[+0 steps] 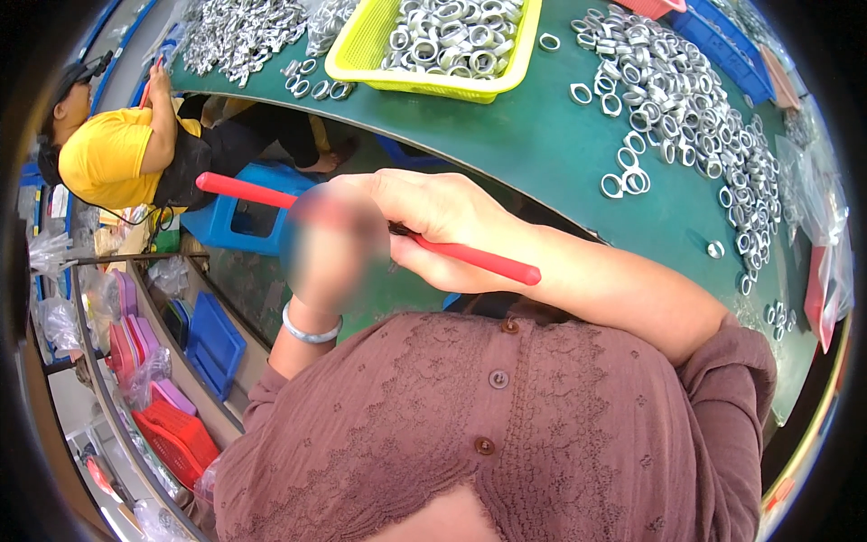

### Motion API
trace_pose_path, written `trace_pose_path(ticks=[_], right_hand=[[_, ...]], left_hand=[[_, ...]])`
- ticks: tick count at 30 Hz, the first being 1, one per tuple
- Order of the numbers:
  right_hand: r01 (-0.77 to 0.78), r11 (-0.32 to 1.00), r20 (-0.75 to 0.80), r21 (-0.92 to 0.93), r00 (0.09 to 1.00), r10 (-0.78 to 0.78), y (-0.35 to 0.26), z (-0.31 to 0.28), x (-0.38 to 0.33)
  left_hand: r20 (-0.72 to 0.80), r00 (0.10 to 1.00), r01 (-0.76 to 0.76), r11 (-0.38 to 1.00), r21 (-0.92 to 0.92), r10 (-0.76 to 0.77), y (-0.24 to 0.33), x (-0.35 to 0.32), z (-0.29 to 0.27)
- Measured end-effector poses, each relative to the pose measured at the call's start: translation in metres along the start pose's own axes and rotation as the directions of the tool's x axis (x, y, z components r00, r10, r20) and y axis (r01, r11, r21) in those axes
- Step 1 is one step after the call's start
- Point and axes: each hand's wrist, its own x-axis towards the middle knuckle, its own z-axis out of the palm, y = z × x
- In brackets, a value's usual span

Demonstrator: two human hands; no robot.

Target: The person assembles metal components by hand, inserting a small square element into a circular ring and then using pliers to secure the pieces together.

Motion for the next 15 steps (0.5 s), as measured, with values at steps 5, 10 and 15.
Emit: trace_pose_path(ticks=[5,10,15], right_hand=[[-0.058,0.998,0.022,0.019,0.998,0.058,-0.003,-0.005,0.000],[-0.135,0.990,-0.024,0.040,0.990,0.136,0.006,-0.006,-0.008],[-0.287,0.943,-0.108,0.170,0.946,0.307,0.002,-0.003,-0.011]], left_hand=[[-0.018,0.999,-0.039,0.998,0.046,0.040,-0.003,-0.001,-0.005],[0.027,0.997,-0.079,0.988,0.135,0.076,-0.010,-0.004,-0.017],[0.033,0.998,-0.058,0.995,0.081,0.055,-0.012,-0.006,-0.019]])
